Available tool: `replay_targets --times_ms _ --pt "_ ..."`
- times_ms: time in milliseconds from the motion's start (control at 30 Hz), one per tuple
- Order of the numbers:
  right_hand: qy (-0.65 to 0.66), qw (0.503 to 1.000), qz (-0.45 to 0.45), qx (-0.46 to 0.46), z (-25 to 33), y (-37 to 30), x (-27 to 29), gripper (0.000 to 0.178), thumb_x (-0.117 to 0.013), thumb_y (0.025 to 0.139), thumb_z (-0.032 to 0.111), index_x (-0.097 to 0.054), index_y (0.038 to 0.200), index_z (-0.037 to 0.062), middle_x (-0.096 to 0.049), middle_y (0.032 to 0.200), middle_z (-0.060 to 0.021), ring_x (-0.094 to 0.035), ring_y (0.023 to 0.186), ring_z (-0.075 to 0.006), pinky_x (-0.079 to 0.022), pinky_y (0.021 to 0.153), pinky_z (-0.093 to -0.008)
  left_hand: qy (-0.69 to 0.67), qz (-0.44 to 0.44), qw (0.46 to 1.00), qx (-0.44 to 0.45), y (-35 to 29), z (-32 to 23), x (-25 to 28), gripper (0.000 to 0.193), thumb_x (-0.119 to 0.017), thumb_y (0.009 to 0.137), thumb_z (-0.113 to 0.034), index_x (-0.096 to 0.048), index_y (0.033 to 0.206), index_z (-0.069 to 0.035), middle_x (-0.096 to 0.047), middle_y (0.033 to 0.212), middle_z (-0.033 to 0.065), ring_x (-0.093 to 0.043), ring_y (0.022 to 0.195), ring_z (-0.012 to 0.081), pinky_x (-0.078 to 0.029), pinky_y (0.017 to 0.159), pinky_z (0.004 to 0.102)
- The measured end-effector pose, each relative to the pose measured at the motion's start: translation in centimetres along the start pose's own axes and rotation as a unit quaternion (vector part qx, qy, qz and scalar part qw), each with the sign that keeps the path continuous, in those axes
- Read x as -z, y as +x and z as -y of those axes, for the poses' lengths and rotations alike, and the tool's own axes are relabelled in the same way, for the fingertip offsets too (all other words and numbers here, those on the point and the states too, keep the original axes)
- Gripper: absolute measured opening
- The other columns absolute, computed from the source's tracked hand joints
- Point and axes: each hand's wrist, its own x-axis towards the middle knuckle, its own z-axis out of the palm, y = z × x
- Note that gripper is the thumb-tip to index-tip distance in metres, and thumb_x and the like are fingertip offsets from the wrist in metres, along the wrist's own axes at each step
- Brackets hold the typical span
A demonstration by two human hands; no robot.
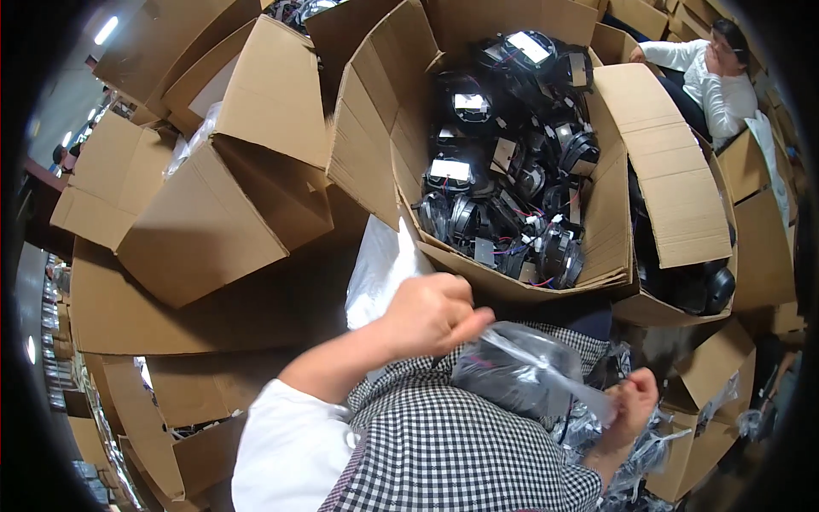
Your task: The person places black plastic components into plastic bags by hand, then organizes the bagged components within a large cardboard box.
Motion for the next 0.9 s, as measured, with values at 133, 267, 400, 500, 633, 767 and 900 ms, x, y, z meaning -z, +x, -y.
replay_targets --times_ms 133,267,400,500,633,767,900 --pt "-0.081 0.968 -0.1 0.217 3.2 -4.2 8.8 0.032 -0.05 0.094 0.034 -0.05 0.102 0.0035 -0.051 0.071 0.0 -0.046 0.063 -0.0061 -0.037 0.057 -0.0207 -0.461 -0.038 0.885 0.054 -3.9 3.8 -3.6 0.015 -0.062 0.091 -0.016 -0.067 0.086 -0.003 -0.065 0.098 0.0063 -0.06 0.092 0.0158 -0.048 0.077 0.0287" --pt "-0.016 0.852 -0.488 0.188 7.0 -7.9 13.7 0.032 -0.058 0.092 0.031 -0.062 0.11 0.0057 -0.048 0.078 0.0029 -0.042 0.067 -0.0063 -0.034 0.058 -0.0215 -0.277 -0.436 0.732 0.444 -13.3 15.1 -5.5 0.021 -0.06 0.093 -0.021 -0.061 0.101 -0.001 -0.059 0.11 0.0091 -0.056 0.099 0.0147 -0.044 0.086 0.0284" --pt "-0.474 0.781 -0.406 -0.03 3.9 -9.2 29.8 0.044 -0.053 0.092 0.037 -0.058 0.111 -0.0027 -0.061 0.081 -0.0105 -0.054 0.065 -0.0165 -0.043 0.056 -0.0273 -0.523 -0.218 0.471 0.676 -16.5 19.5 -5.6 0.05 -0.057 0.091 -0.048 -0.06 0.109 -0.001 -0.062 0.108 0.0089 -0.055 0.106 0.0235 -0.042 0.095 0.0418" --pt "-0.721 0.574 -0.255 -0.292 0.2 -5.4 24.1 0.04 -0.06 0.086 0.035 -0.064 0.103 -0.0011 -0.066 0.091 -0.0211 -0.066 0.081 -0.032 -0.05 0.069 -0.0419 -0.63 -0.26 0.441 0.584 -17.6 18.5 -6.5 0.04 -0.064 0.089 -0.035 -0.062 0.109 0.001 -0.066 0.107 0.0109 -0.06 0.104 0.0243 -0.046 0.093 0.0401" --pt "-0.677 0.581 -0.22 -0.394 -5.9 -4.7 24.1 0.047 -0.065 0.082 0.036 -0.062 0.115 0.0036 -0.065 0.104 -0.0231 -0.064 0.095 -0.0383 -0.049 0.081 -0.0457 -0.636 -0.3 0.473 0.531 -18.5 18.6 -6.6 0.018 -0.067 0.088 -0.015 -0.064 0.099 0.0 -0.067 0.096 0.0086 -0.064 0.086 0.0213 -0.052 0.08 0.0349" --pt "-0.751 0.554 -0.194 -0.302 -6.4 -3.0 20.4 0.055 -0.065 0.081 0.036 -0.056 0.126 0.0049 -0.063 0.113 -0.0237 -0.06 0.104 -0.0398 -0.046 0.09 -0.0433 -0.433 -0.228 0.645 0.588 -19.5 18.9 -4.9 0.013 -0.059 0.091 -0.012 -0.065 0.083 -0.002 -0.066 0.077 0.0028 -0.062 0.068 0.019 -0.052 0.065 0.0336" --pt "-0.706 0.675 -0.132 -0.166 -4.8 2.0 15.1 0.053 -0.063 0.084 0.032 -0.056 0.125 -0.0001 -0.061 0.114 -0.026 -0.058 0.108 -0.0406 -0.045 0.092 -0.0431 0.246 -0.08 0.793 0.551 -20.9 17.6 -1.7 0.022 -0.053 0.086 -0.019 -0.068 0.087 -0.002 -0.065 0.082 0.0225 -0.064 0.08 0.0408 -0.051 0.068 0.0458"
